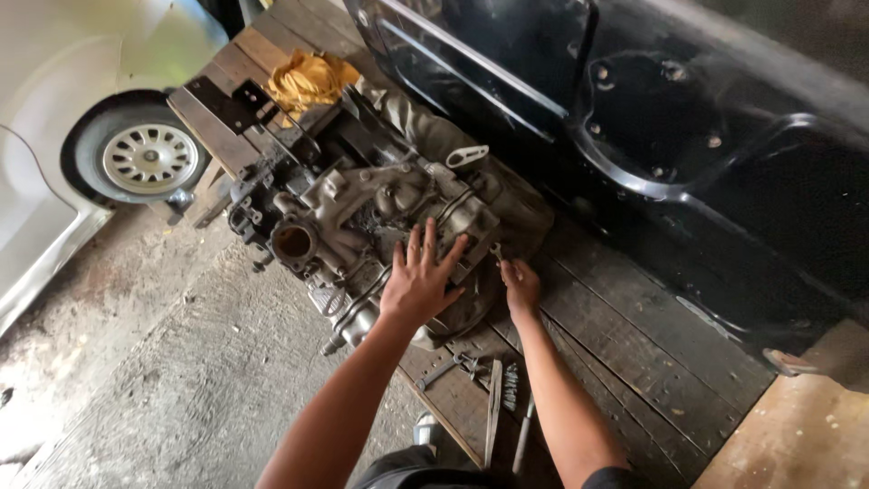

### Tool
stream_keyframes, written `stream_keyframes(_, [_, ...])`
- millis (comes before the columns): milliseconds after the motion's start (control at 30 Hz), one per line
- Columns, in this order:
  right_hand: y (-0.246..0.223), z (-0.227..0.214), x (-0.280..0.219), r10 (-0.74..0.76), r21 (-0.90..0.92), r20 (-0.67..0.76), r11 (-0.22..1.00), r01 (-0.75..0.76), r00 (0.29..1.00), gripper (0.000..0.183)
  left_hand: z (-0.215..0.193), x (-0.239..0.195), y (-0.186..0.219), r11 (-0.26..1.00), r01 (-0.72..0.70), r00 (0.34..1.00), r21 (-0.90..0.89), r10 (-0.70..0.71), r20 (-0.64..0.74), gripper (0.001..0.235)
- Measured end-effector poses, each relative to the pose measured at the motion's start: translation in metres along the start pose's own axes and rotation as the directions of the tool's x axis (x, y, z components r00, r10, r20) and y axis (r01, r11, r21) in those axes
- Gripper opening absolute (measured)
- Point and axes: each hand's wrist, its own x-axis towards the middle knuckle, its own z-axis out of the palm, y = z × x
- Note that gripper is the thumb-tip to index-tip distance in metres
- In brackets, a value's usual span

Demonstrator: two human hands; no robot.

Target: The person uses a wrench to loosen and remove bolts from a car engine block resting on a wooden workbench. The person repeatedly positions the wrench, turns it, and removes bolts by hand, placing them on the bench.

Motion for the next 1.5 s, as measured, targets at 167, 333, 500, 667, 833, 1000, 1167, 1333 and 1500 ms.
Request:
stream_keyframes(167, [0.004, -0.012, 0.021, -0.151, 0.031, 0.105, 0.988, 0.149, 0.983, 0.027, 0.0, -0.002, 0.002, 1.0, 0.008, 0.999, 0.004, -0.008, -0.033, 0.09])
stream_keyframes(333, [-0.029, -0.021, 0.029, -0.174, -0.244, 0.093, 0.951, 0.191, 0.98, 0.021, 0.0, -0.002, 0.003, 1.0, 0.012, 0.999, -0.006, -0.012, -0.032, 0.09])
stream_keyframes(500, [-0.045, -0.011, 0.017, -0.317, -0.321, 0.097, 0.887, 0.331, 0.944, 0.02, 0.001, -0.001, 0.002, 1.0, 0.014, 1.0, -0.003, -0.014, -0.027, 0.09])
stream_keyframes(667, [-0.041, -0.009, 0.019, -0.267, -0.339, 0.081, 0.898, 0.279, 0.96, 0.02, 0.004, -0.002, 0.002, 1.0, 0.012, 0.998, -0.01, -0.012, -0.06, 0.089])
stream_keyframes(833, [-0.052, -0.022, 0.035, -0.406, -0.301, 0.222, 0.836, 0.458, 0.887, 0.017, 0.001, 0.0, 0.002, 0.999, 0.021, 0.999, 0.03, -0.022, 0.028, 0.088])
stream_keyframes(1000, [-0.067, -0.034, 0.053, -0.308, -0.474, 0.245, 0.789, 0.39, 0.92, 0.019, -0.002, 0.003, 0.002, 0.999, 0.02, 0.993, 0.032, -0.023, 0.118, 0.087])
stream_keyframes(1167, [-0.082, -0.02, 0.064, -0.63, -0.522, 0.252, 0.551, 0.652, 0.734, 0.025, -0.005, 0.008, -0.004, 0.998, 0.0, 0.999, 0.056, -0.003, 0.054, 0.088])
stream_keyframes(1333, [-0.043, -0.022, 0.065, -0.258, -0.456, -0.041, 0.864, 0.212, 0.965, 0.039, 0.003, 0.0, -0.001, 0.999, -0.004, 0.999, 0.031, 0.005, -0.036, 0.09])
stream_keyframes(1500, [0.001, -0.034, 0.029, -0.197, -0.301, -0.102, 0.94, 0.158, 0.975, 0.036, 0.005, -0.001, -0.001, 1.0, -0.003, 0.998, 0.012, 0.004, -0.07, 0.091])
